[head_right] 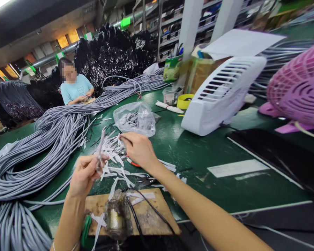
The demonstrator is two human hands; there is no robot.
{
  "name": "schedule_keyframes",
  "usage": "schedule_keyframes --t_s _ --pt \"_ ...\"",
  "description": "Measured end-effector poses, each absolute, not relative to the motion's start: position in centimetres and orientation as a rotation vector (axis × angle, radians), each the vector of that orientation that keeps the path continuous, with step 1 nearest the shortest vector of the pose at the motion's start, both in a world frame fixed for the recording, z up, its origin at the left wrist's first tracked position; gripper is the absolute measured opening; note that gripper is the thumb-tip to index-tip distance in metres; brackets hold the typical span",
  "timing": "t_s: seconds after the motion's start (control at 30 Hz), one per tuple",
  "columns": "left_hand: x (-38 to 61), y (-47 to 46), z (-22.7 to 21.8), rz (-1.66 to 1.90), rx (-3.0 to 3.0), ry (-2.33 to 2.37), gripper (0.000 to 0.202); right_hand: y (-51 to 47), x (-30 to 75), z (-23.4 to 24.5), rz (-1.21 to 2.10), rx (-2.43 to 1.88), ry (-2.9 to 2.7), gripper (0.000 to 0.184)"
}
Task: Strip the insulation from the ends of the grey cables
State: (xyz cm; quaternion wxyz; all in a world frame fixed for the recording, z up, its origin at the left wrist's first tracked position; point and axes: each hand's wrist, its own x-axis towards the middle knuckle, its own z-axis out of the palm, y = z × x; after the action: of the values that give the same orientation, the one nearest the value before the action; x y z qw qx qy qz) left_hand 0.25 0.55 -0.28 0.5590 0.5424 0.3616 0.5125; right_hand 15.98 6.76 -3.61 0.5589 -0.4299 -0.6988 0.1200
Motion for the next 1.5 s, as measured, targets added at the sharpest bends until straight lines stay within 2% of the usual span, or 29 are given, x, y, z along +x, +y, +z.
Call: schedule_keyframes --t_s 0.13,0.2,0.3,0.4,0.6,0.67,0.77,0.9,1.0,1.07,1.13,1.3,1.5 --pt "0.4 0.5 -0.7 1.474 1.448 0.963 0.021 6.2 16.6 -2.5 0.443 -1.038 -1.409 0.021" --pt "0.6 0.6 -0.9 1.545 1.471 1.012 0.019 5.0 16.2 -1.9 0.655 -0.886 -1.443 0.028" --pt "0.9 0.6 -1.2 1.599 1.488 1.056 0.016 3.4 15.3 -1.7 0.823 -0.736 -1.589 0.023" --pt "1.0 0.6 -1.3 1.585 1.505 1.090 0.017 2.7 14.8 -1.9 0.698 -0.804 -1.618 0.013" --pt "1.2 0.9 -1.4 1.609 1.429 1.167 0.014 2.3 15.0 -2.1 0.358 -0.675 -1.748 0.014" --pt "1.2 1.0 -1.5 1.618 1.438 1.192 0.014 2.0 15.1 -2.0 0.330 -0.528 -1.831 0.018" --pt "1.1 1.0 -1.5 1.607 1.464 1.225 0.016 1.5 15.3 -1.8 0.457 -0.364 -1.925 0.020" --pt "1.2 0.9 -1.6 1.606 1.464 1.213 0.017 1.7 15.2 -2.2 0.609 -0.635 -1.557 0.009" --pt "1.4 0.9 -1.7 1.573 1.485 1.186 0.016 2.6 14.7 -2.7 0.753 -0.882 -1.327 0.031" --pt "1.5 0.9 -1.7 1.545 1.481 1.195 0.015 3.0 14.4 -2.8 0.829 -0.910 -1.431 0.026" --pt "1.6 0.9 -1.6 1.541 1.440 1.221 0.015 3.0 14.2 -2.8 0.750 -0.901 -1.548 0.016" --pt "1.7 0.9 -1.4 1.462 1.306 1.159 0.018 2.5 14.7 -2.5 0.439 -0.722 -1.731 0.010" --pt "1.5 1.2 -1.6 1.521 1.332 1.147 0.020 1.9 14.9 -2.6 0.134 -0.336 -2.065 0.020"
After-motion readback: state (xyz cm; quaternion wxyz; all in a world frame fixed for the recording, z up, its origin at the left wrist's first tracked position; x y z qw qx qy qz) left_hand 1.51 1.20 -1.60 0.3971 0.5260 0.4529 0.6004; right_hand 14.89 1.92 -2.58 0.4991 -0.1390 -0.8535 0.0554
